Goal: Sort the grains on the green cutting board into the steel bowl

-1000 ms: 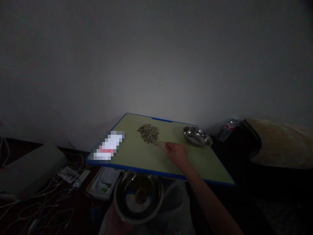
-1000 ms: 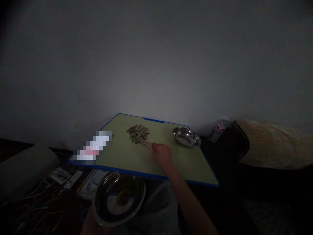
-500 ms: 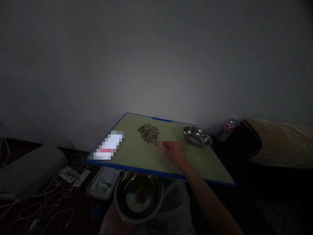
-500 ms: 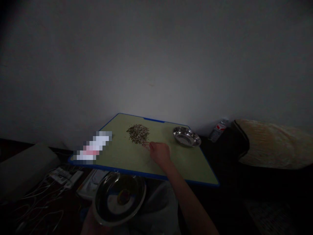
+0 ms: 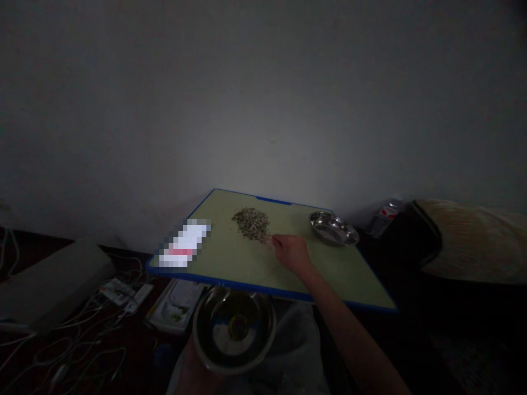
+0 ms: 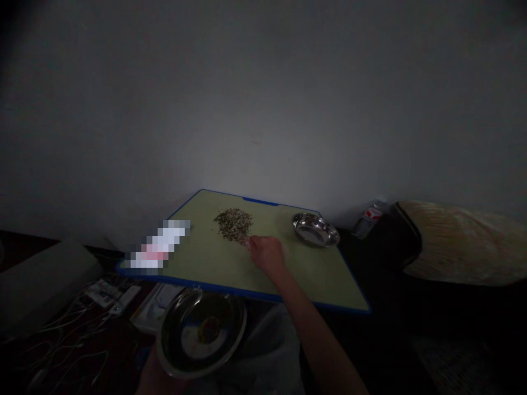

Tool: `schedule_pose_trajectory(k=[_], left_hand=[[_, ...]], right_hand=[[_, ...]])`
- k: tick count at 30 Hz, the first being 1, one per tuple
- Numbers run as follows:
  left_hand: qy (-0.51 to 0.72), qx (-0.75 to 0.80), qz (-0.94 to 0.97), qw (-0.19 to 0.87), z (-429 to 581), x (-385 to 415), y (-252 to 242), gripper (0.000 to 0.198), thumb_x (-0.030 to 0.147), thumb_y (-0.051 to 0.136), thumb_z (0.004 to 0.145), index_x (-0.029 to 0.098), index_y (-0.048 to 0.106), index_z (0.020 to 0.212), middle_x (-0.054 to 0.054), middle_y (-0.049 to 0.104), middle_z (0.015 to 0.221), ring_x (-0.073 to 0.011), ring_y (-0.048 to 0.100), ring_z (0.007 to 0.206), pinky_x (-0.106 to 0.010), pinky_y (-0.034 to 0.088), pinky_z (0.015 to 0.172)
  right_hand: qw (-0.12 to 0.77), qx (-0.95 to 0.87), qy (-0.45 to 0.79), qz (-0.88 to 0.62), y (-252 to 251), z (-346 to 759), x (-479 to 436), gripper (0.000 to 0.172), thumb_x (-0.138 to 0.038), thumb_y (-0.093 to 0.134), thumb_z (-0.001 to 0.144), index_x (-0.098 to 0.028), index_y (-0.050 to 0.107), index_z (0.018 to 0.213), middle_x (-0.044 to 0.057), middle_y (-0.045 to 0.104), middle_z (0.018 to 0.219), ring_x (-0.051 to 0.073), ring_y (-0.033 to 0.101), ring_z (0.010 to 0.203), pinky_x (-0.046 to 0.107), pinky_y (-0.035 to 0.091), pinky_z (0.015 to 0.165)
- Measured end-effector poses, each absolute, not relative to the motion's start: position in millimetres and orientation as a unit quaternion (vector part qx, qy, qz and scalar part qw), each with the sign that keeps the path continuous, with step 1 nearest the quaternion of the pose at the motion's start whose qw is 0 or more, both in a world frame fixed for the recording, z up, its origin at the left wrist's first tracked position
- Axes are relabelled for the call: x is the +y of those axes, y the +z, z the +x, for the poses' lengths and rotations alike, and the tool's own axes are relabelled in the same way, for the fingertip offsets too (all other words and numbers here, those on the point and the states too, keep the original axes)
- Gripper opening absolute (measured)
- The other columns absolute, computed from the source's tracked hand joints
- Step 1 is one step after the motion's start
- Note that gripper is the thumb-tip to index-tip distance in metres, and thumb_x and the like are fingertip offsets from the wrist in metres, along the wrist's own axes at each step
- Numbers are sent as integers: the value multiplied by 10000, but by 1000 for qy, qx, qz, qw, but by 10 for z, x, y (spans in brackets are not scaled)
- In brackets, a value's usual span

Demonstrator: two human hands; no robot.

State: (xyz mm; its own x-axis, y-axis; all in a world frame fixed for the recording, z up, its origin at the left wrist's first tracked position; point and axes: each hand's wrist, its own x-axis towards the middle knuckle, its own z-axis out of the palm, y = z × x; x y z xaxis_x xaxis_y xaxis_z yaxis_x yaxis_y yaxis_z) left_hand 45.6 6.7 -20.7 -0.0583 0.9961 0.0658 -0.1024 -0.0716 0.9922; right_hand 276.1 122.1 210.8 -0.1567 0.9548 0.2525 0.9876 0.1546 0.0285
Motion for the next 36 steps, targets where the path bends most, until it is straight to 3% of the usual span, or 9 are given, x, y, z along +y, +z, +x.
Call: schedule_pose_trajectory(k=[4,6,9,14,17,21,29,33,36], left_hand=[[512,504,514,469,303,-45,18,868,604,858,542,452,603,1358,9,782,1318,-411,678,1268,-571,593,1064],[500,499,517,483,287,-73,98,849,635,852,543,431,623,1334,-12,785,1312,-416,682,1255,-600,588,1058],[516,485,481,517,383,-57,87,709,757,645,725,406,621,1340,-54,822,1206,-401,732,1158,-657,587,1025],[531,493,478,497,518,22,33,782,792,454,821,387,501,1488,-66,831,1136,-389,741,1128,-657,587,1019],[523,488,531,454,455,5,154,798,784,545,778,387,520,1470,-54,827,1165,-374,741,1136,-613,619,980],[515,487,565,422,353,-77,303,888,698,769,632,431,536,1446,-25,768,1322,-404,668,1268,-610,569,1071],[499,464,578,450,363,-88,459,926,632,827,600,450,528,1457,3,715,1429,-412,637,1318,-582,580,1083],[480,446,580,485,385,-104,531,760,660,692,755,454,513,1465,29,669,1491,-381,632,1337,-595,576,1092],[487,482,586,433,334,-106,406,847,625,767,690,433,507,1474,2,684,1472,-416,592,1375,-622,531,1137]], right_hand=[[87,-759,-90,-638,2098,2774,1244,319,-259,496,1039,-217,805,973,73,826,989,194,744,862,273,392,680],[87,-762,-87,-635,2098,2779,1249,329,-264,485,1044,-220,805,981,72,825,990,192,741,863,271,395,688],[83,-761,-87,-638,2107,2772,1256,347,-280,470,1051,-224,806,986,78,824,991,194,738,861,269,401,698],[75,-765,-76,-636,2135,2737,1259,346,-282,466,1054,-231,808,1037,79,823,1028,206,745,893,275,407,709],[71,-765,-71,-636,2154,2716,1263,343,-285,467,1055,-232,806,1076,79,821,1054,213,747,929,276,410,717],[64,-765,-67,-637,2190,2679,1277,348,-288,464,1057,-236,809,1073,81,820,1063,210,745,933,272,410,723],[57,-767,-63,-635,2232,2621,1318,335,-293,475,1055,-265,799,1135,73,814,1106,210,742,983,261,434,749],[55,-767,-63,-636,2223,2613,1349,336,-315,477,1059,-273,793,1166,80,808,1133,220,747,1016,266,451,776],[56,-771,-63,-632,2213,2619,1365,343,-332,469,1067,-279,792,1171,78,806,1147,221,749,1030,268,460,796]])
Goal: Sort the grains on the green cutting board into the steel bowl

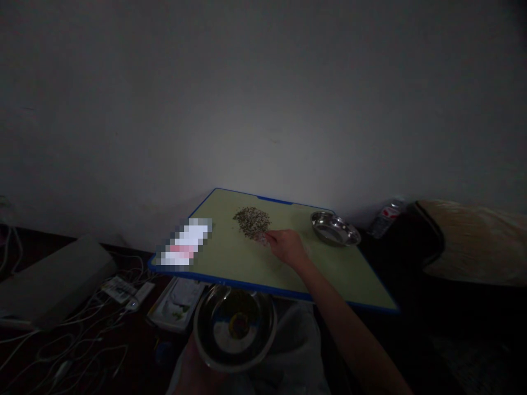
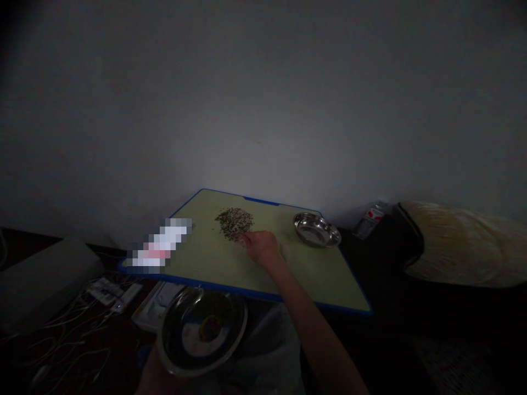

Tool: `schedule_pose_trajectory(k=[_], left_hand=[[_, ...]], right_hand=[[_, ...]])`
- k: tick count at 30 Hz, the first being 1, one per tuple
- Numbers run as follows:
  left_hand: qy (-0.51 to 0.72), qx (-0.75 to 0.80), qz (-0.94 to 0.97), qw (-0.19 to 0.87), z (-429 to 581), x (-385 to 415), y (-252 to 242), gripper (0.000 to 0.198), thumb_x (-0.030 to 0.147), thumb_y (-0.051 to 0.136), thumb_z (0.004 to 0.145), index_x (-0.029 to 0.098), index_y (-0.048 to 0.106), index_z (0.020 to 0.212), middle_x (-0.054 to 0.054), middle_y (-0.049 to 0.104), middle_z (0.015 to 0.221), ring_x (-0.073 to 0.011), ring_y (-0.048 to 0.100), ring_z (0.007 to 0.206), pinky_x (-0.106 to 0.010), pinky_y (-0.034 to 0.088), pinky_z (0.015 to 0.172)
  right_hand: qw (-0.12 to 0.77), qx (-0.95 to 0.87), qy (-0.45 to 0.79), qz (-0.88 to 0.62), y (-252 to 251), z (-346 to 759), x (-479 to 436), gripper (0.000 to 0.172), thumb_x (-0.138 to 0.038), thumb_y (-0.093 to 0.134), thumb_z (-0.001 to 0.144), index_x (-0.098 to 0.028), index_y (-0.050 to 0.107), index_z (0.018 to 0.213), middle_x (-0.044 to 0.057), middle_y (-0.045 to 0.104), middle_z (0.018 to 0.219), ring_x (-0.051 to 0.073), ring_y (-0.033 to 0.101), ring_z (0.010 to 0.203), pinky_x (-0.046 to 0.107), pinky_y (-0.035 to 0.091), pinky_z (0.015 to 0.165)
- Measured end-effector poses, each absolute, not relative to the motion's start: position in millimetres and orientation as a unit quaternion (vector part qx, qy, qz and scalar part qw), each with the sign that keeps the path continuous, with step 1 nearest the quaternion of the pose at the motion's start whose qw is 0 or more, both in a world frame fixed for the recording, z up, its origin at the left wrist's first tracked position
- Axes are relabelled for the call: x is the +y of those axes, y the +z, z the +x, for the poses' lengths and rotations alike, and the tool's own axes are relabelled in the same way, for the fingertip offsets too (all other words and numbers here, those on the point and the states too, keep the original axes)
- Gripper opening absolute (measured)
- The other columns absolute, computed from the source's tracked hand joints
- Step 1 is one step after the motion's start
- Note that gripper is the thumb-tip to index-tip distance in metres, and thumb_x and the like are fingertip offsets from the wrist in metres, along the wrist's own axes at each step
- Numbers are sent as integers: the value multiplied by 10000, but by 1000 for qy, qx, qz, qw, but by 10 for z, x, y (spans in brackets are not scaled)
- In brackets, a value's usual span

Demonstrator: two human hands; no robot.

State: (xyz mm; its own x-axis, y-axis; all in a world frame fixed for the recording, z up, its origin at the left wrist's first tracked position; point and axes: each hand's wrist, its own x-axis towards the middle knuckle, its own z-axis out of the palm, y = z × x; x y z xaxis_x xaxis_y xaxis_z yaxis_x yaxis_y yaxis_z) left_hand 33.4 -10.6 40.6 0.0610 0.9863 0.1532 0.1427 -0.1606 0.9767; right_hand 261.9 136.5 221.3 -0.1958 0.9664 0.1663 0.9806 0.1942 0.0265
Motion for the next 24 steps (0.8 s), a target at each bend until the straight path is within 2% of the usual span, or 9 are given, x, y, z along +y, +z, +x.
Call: schedule_pose_trajectory(k=[2,4,9,13,14,16,20,24], left_hand=[[496,517,585,381,290,-97,303,933,600,832,606,394,526,1463,-43,685,1468,-466,512,1438,-666,442,1202],[500,528,584,361,278,-72,261,952,589,844,575,382,537,1452,-57,678,1475,-482,491,1450,-682,412,1215],[468,440,584,496,437,44,448,770,639,777,627,435,622,1353,-11,748,1382,-393,702,1229,-548,634,979],[491,441,549,513,521,85,537,721,711,619,758,418,573,1415,-25,783,1306,-366,709,1223,-580,626,1005],[492,445,547,510,515,84,527,720,700,596,787,410,548,1444,-25,764,1343,-367,689,1259,-591,607,1039],[493,450,542,511,479,67,480,621,707,548,815,438,610,1372,-15,819,1215,-367,747,1142,-587,656,944],[493,466,567,467,352,-30,334,675,605,683,783,469,551,1431,28,724,1418,-371,687,1259,-588,609,1035],[512,497,564,417,241,-119,216,808,607,812,639,417,591,1393,-47,756,1358,-435,621,1332,-674,506,1122]], right_hand=[[59,-772,-62,-630,2211,2627,1366,338,-330,477,1065,-284,791,1179,74,807,1144,218,753,1014,268,463,796],[58,-775,-61,-627,2214,2632,1362,332,-321,485,1061,-282,793,1180,74,809,1138,216,754,1002,265,463,793],[42,-785,-55,-616,2236,2622,1371,326,-304,493,1060,-275,796,1177,80,810,1132,210,753,1005,255,458,791],[52,-795,-49,-602,2237,2607,1394,305,-308,519,1051,-290,804,1160,74,815,1115,211,756,1003,250,471,806],[57,-798,-48,-598,2234,2607,1398,299,-303,528,1047,-299,803,1164,70,815,1117,210,756,1010,247,476,812],[62,-806,-47,-587,2223,2614,1401,296,-287,539,1041,-311,798,1183,63,814,1125,207,755,1026,242,484,827],[67,-824,-47,-561,2169,2673,1386,311,-261,539,1037,-316,785,1219,68,811,1142,206,756,1033,247,497,850],[93,-848,-46,-520,2067,2770,1343,332,-181,549,1009,-299,793,1200,65,805,1167,207,748,1056,269,512,896]])
